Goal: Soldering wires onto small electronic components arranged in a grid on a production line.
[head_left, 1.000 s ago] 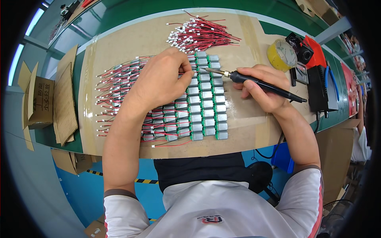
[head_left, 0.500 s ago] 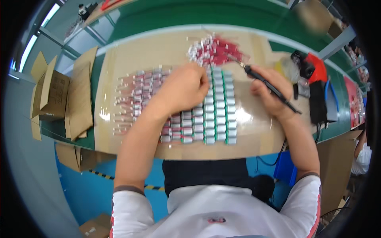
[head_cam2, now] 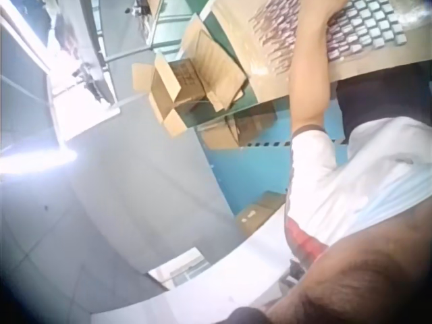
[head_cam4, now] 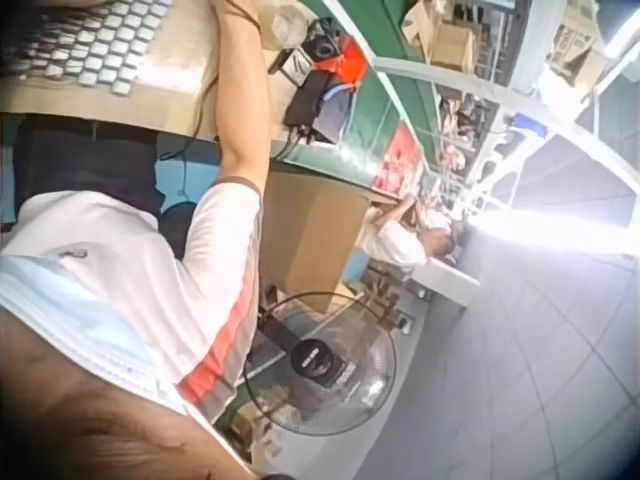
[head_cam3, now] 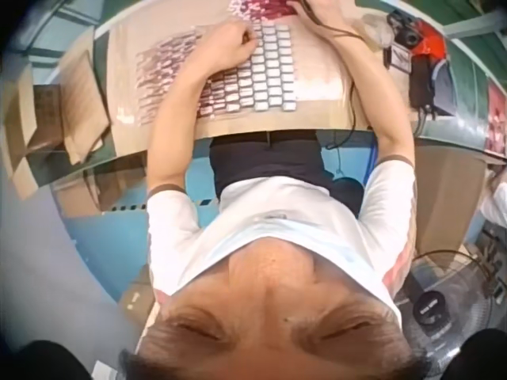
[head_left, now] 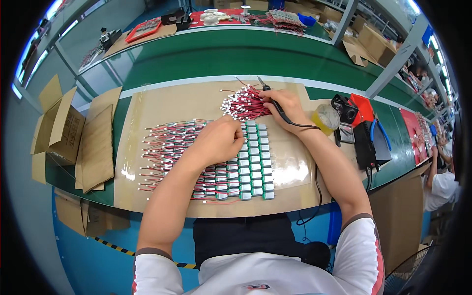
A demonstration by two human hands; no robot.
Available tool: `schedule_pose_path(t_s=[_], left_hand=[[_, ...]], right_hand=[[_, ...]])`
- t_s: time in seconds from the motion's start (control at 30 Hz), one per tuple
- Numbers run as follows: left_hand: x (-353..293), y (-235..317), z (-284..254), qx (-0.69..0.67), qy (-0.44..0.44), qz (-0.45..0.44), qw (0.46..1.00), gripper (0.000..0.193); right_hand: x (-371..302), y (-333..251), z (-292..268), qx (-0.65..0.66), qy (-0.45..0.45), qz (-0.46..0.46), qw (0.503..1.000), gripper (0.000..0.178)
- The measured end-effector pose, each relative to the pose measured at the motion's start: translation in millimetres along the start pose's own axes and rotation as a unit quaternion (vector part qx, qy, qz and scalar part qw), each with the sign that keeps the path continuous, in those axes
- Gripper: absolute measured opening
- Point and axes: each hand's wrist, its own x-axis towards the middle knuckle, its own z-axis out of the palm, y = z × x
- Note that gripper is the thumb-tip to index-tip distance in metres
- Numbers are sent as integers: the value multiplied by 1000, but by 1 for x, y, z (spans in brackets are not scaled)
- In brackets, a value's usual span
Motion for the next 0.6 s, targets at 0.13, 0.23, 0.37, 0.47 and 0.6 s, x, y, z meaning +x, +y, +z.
schedule_pose_path(t_s=[0.13,0.23,0.37,0.47,0.6], left_hand=[[-1,-2,-2,-3,-6,-11,1000,12],[0,-1,-1,-5,-2,-7,1000,13],[3,2,0,-4,-16,-6,1000,13],[-2,0,-3,-2,0,-10,1000,14],[-2,7,-6,-8,7,-35,999,15]], right_hand=[[-2,3,3,21,-10,40,999,33],[-5,3,-2,14,16,31,999,31],[-10,-16,-20,8,47,71,996,28],[-18,-15,-12,26,97,48,994,24],[-19,-18,-20,45,92,43,994,21]])
